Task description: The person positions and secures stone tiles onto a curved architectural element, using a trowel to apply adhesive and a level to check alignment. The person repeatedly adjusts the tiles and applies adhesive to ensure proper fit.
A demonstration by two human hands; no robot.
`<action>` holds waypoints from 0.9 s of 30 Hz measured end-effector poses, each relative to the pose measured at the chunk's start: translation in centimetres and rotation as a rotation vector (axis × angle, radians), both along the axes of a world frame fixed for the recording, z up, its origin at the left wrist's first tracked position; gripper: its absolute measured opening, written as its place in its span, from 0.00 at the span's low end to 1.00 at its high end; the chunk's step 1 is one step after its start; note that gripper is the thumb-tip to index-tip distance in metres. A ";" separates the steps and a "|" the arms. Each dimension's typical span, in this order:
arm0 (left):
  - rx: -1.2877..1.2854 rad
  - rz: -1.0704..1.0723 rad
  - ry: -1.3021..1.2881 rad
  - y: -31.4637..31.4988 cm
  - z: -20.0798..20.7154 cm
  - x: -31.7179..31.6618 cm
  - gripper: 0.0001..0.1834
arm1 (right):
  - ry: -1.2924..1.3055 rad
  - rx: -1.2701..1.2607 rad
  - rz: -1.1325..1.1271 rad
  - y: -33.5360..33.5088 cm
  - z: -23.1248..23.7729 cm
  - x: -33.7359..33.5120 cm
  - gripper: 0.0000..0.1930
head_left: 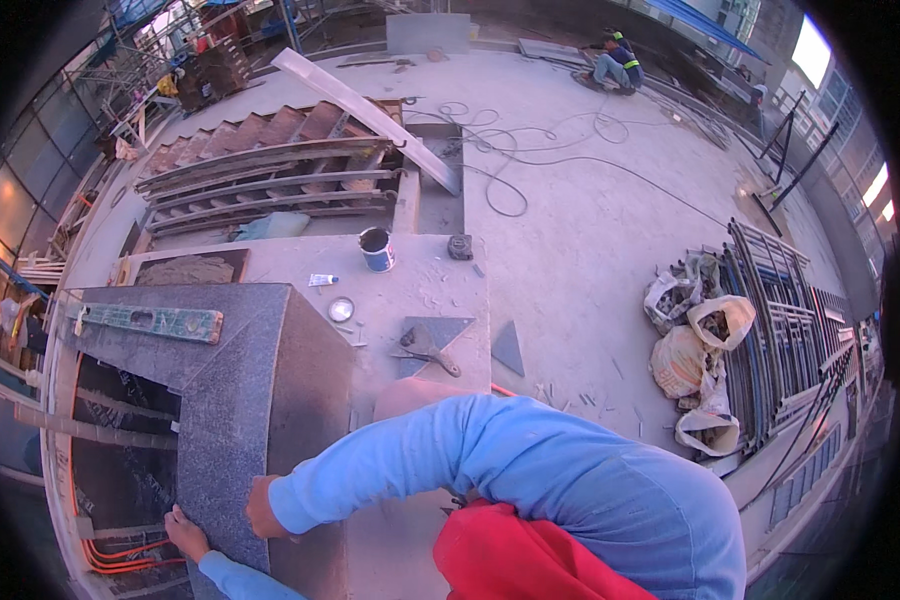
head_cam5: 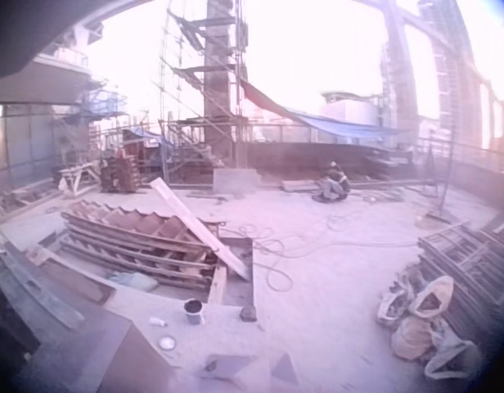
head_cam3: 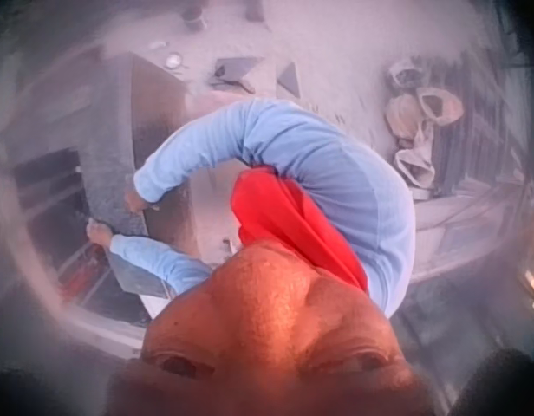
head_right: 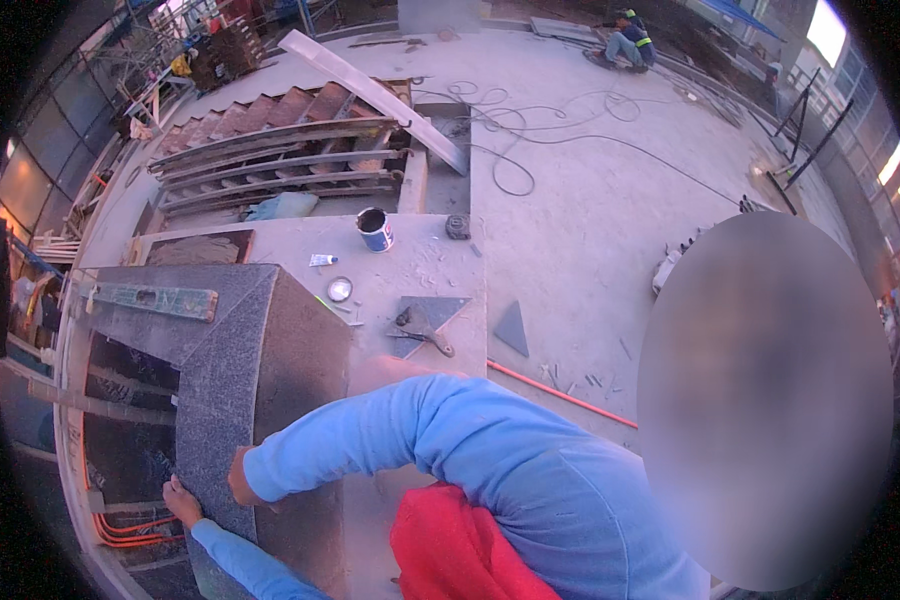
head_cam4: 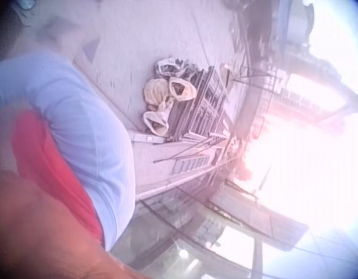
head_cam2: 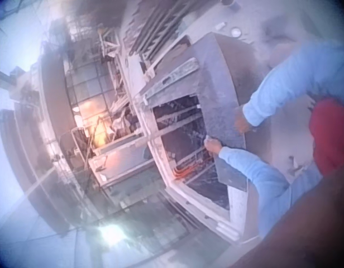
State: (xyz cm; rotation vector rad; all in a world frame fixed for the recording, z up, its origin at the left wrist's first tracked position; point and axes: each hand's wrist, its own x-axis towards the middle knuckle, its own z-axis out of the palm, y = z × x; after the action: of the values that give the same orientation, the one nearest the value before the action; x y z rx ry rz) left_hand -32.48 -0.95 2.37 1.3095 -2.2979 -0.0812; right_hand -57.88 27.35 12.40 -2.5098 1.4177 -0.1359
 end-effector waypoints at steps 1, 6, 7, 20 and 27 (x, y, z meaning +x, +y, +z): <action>0.006 -0.011 0.002 0.1 0.0 0.0 0.21 | -0.005 0.007 0.002 0.0 0.0 0.0 0.21; -0.062 -0.029 0.020 0.2 -0.9 -0.8 0.21 | 0.010 0.039 -0.028 0.0 -0.1 -0.5 0.19; -0.078 -0.031 0.006 0.3 -1.0 -0.9 0.21 | -0.012 0.012 -0.032 0.0 -0.2 -0.6 0.18; -0.023 0.150 0.039 2.5 0.5 -1.4 0.18 | -0.023 0.120 0.051 0.7 1.6 -0.1 0.26; -0.023 -0.025 -0.069 -0.7 -2.1 0.2 0.19 | -0.062 0.075 -0.020 0.4 -0.2 0.5 0.16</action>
State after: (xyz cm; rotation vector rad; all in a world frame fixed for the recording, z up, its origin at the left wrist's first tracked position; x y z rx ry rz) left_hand -32.31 -1.67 0.30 1.2907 -2.3661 -0.0184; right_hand -57.33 27.74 12.18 -2.4111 1.3976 -0.1597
